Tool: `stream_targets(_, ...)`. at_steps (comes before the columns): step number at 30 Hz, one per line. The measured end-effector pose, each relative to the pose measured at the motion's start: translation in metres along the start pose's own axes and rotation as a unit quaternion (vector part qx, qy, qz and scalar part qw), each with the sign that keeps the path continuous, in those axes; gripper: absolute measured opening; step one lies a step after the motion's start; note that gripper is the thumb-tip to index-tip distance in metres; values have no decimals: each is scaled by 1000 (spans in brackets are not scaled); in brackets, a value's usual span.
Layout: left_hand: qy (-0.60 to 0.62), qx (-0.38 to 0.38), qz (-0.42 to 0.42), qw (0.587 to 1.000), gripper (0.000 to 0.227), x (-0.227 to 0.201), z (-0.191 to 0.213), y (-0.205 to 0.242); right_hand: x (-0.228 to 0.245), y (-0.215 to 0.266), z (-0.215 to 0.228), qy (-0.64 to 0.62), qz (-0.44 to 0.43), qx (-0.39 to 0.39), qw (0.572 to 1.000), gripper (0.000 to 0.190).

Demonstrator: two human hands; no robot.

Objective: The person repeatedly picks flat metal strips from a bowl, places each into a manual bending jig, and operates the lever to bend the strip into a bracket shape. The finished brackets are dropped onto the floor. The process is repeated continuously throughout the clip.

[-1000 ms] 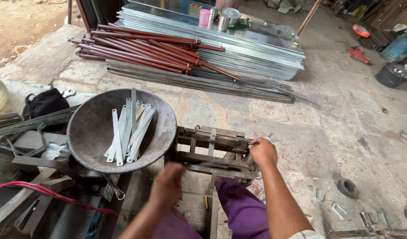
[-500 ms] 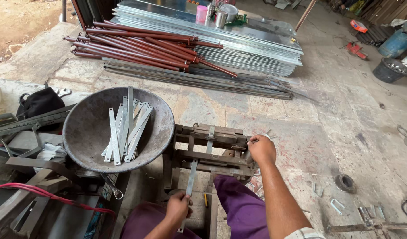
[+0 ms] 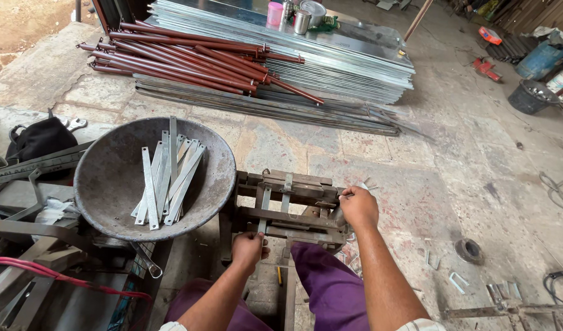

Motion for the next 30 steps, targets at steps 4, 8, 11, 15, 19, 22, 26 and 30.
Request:
stream_targets(4, -15, -9, -13, 1000, 26, 2, -1, 3, -3, 1, 0, -2, 17, -18, 1000, 19)
stream_targets(8, -4, -16, 3, 1000, 22, -3, -2, 7, 1, 6, 1, -21, 0, 18, 1000, 18)
stream_targets(11, -3, -14, 1, 1000, 24, -6, -1, 11, -3, 16, 0, -17, -24, 62, 998, 20)
stream_targets(15, 14, 2, 9, 1000, 25, -5, -2, 14, -30, 48, -10, 99, -3, 42, 994, 22)
stream_targets(19, -40, 2, -27, 999, 29, -3, 10, 10, -75, 95, -41, 146, 85, -26, 985, 24)
stream_targets(22, -214, -84, -134, 964, 32, -11, 36, 11, -97, 137, -74, 96, 252, -105, 957, 15)
stream_targets(26, -349, -90, -316, 878, 27, -40, 45, 43, -121, 143, -106, 112, 161, -20, 980, 32)
stream_targets(30, -489, 41, -313, 813, 53, -68, 31, 65, -79, 130, -57, 147, 282, -207, 925, 26)
Point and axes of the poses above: each hand's wrist, its own y-axis away from the middle knuckle, its own z-axis out of the back of the hand, x = y × z, the point moved 6 cm from there along -y, towards the middle knuckle, and after that the axes turned 2 degrees about -y, right-handed, at the moved point
